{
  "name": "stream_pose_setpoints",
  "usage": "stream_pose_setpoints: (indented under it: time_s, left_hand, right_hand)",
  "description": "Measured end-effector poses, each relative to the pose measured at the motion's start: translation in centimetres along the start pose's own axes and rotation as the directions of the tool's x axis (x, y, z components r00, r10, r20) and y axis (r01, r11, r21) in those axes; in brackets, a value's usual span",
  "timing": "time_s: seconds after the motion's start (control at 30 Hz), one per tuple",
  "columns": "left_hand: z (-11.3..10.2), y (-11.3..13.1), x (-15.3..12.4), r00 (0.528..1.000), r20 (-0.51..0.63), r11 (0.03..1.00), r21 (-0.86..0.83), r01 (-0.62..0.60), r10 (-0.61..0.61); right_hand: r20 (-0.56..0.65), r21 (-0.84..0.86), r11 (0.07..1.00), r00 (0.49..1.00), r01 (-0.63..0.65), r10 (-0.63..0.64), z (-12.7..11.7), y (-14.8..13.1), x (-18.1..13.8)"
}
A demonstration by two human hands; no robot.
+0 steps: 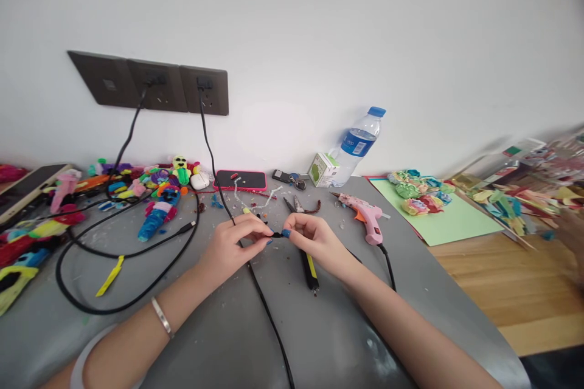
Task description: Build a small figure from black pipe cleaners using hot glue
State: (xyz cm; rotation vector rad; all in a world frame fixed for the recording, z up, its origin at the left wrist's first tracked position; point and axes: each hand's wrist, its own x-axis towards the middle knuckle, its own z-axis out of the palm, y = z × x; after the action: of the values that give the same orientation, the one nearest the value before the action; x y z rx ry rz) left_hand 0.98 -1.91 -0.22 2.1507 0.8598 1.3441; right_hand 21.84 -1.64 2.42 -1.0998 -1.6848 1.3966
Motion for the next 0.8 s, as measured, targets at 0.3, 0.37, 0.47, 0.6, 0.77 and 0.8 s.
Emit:
stream_pose_setpoints:
  time_s: [0.3, 0.37, 0.47, 0.6, 0.77, 0.8]
  left_hand:
    - [0.0, 0.0, 0.0, 0.999, 0.01, 0.999, 0.028, -0.033, 0.033]
    - [0.0, 0.1, 0.0, 0.999, 0.018, 0.999, 0.03, -0.027, 0.027]
    - [0.0, 0.2, 0.0, 0.999, 0.037, 0.999, 0.036, -0.021, 0.02]
    - [0.0, 0.3, 0.0, 0.998, 0.048, 0.999, 0.045, -0.029, 0.027]
    - [0.1, 0.0, -0.2, 0.998, 0.041, 0.999, 0.032, -0.038, 0.037]
    - [0.1, -0.1, -0.2, 0.998, 0.042, 0.999, 0.031, -0.038, 0.036]
  right_hand:
    - [0.029, -0.033, 0.999, 1.0, -0.002, 0.003, -0.3, -0.1, -0.2]
    - [0.035, -0.044, 0.999, 0.999, -0.009, 0.011, -0.3, -0.1, -0.2]
    - [0.047, -0.058, 0.998, 0.999, -0.005, 0.007, -0.5, -0.2, -0.4]
    - [0.075, -0.082, 0.997, 0.997, 0.009, -0.003, -0.7, -0.1, -0.5]
    - [0.093, -0.116, 0.993, 0.996, 0.027, -0.016, -1.0, 0.1, -0.4]
    - [0.095, -0.12, 0.992, 0.995, 0.029, -0.018, -1.0, 0.1, -0.4]
